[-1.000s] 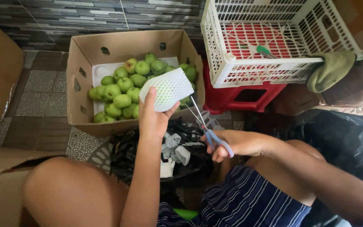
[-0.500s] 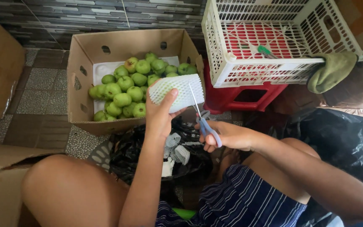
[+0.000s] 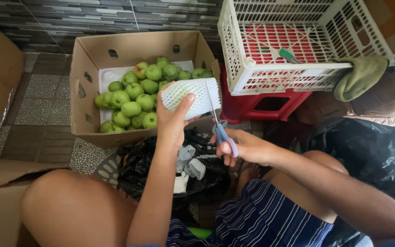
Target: Wrapping green apples in white foam protective sleeves and placing them into a cardboard box.
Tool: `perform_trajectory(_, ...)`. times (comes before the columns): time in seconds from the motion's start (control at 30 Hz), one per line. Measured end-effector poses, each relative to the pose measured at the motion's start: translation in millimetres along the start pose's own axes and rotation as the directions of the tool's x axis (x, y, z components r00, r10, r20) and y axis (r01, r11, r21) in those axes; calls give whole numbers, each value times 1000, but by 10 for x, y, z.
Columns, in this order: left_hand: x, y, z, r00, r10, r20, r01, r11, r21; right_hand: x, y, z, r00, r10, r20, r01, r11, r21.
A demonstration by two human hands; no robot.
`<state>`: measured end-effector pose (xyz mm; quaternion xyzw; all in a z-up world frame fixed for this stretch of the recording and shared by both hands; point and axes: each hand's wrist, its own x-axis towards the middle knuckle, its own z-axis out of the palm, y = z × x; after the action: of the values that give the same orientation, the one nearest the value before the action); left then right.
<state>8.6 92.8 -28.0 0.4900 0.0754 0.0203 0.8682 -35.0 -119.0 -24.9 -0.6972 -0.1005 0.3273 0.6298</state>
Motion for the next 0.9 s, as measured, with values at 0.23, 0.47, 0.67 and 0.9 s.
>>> perform_trajectory(0.23,44,19,-2,1000,7,-15,-7,1000,-7,-38,1,61,996,-21,-84,23,999,23)
perform_trajectory(0.47,91,2,-3,999,-21,-26,19,997,-74,-45,92,110,984,-15,-178,35,993,112)
perform_trajectory(0.67,87,61,13,999,-34,-16,32,995,-94,-47,26,168,972,11,-234,32,983,179)
perform_trajectory(0.9,109,39,4,997,-69,-18,67,993,-93,8,23,130,984,-102,-143,125,980,155)
